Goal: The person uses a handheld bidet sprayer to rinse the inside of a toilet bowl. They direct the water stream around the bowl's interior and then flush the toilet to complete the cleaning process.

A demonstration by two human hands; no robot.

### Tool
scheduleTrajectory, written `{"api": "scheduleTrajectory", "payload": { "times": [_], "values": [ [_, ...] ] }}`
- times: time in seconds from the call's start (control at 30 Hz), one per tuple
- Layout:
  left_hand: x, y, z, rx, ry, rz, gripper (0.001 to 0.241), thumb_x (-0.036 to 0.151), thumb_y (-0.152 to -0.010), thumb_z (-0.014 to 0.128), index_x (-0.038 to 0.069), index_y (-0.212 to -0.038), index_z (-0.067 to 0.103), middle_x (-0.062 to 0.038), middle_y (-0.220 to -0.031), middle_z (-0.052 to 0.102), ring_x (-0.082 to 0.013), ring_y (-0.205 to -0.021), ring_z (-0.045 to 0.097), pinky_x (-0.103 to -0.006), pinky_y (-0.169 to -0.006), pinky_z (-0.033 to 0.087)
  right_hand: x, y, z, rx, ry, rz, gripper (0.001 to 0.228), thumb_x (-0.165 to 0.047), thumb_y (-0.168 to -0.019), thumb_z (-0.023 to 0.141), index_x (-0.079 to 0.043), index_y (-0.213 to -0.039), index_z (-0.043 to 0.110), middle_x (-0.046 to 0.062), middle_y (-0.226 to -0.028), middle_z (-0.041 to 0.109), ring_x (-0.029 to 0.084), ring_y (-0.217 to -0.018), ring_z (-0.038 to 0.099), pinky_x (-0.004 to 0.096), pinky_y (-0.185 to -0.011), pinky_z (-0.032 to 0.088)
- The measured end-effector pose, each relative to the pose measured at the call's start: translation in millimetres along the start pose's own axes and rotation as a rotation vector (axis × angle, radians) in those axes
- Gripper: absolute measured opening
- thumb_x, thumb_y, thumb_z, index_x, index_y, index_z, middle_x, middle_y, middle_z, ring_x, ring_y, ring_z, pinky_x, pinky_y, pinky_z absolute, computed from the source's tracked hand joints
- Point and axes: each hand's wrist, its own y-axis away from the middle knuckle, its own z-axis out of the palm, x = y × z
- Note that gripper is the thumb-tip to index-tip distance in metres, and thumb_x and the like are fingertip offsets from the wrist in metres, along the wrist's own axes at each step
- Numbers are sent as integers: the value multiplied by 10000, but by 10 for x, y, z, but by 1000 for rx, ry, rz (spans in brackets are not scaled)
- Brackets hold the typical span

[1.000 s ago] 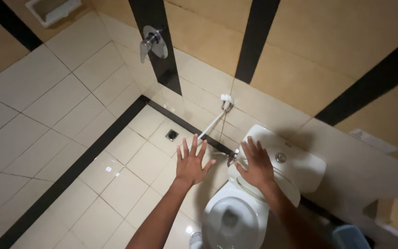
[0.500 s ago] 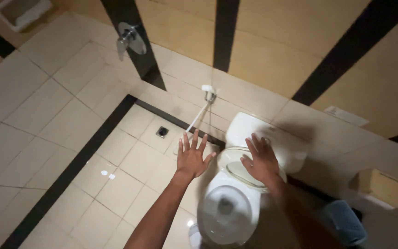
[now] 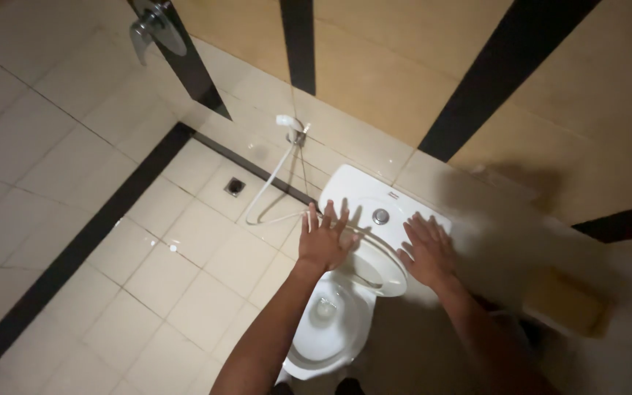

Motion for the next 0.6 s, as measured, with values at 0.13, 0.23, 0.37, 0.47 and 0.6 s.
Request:
{"api": "scheduleTrajectory", "payload": {
  "times": [0.13, 0.23, 0.37, 0.47, 0.6],
  "values": [
    [300, -227, 149, -97, -53, -27, 777, 645, -988, 351, 306, -1652, 136, -119, -1732, -9, -486, -1559, -90, -580, -1254, -15, 287, -67, 231, -5, 19, -33, 634, -412, -875, 684, -186, -1449, 539, 53, -1611, 402, 363, -1516, 299, 504, -1203, 259],
    [443, -380, 325, -118, -40, -60, 734, 630, -993, 352, 329, -1638, 174, -114, -1735, -24, -485, -1562, -101, -585, -1250, -6, 416, -141, 417, 115, -7, -211, 601, -377, -881, 711, -117, -1410, 597, 109, -1578, 465, 328, -1516, 367, 508, -1273, 239],
    [516, -626, 585, -129, -43, -63, 692, 549, -994, 410, 362, -1636, 232, -103, -1741, -10, -504, -1561, -83, -607, -1250, 5, 369, -274, 444, 78, -76, -214, 565, -342, -845, 725, -117, -1357, 638, 111, -1536, 490, 348, -1464, 397, 497, -1245, 238],
    [594, -740, 598, -180, -74, -87, 670, 542, -997, 421, 375, -1624, 253, -94, -1741, -9, -506, -1562, -82, -617, -1251, 2, 371, -385, 591, 45, -134, -232, 559, -312, -854, 713, -105, -1368, 633, 130, -1548, 472, 378, -1472, 374, 482, -1248, 227],
    [548, -935, 893, -119, -24, -90, 605, 516, -1009, 428, 372, -1591, 351, -96, -1750, 39, -501, -1569, -41, -620, -1249, 11, 360, -506, 788, -51, -47, -197, 570, -315, -913, 657, -122, -1438, 550, 128, -1613, 382, 430, -1522, 240, 485, -1263, 162]
  ]
}}
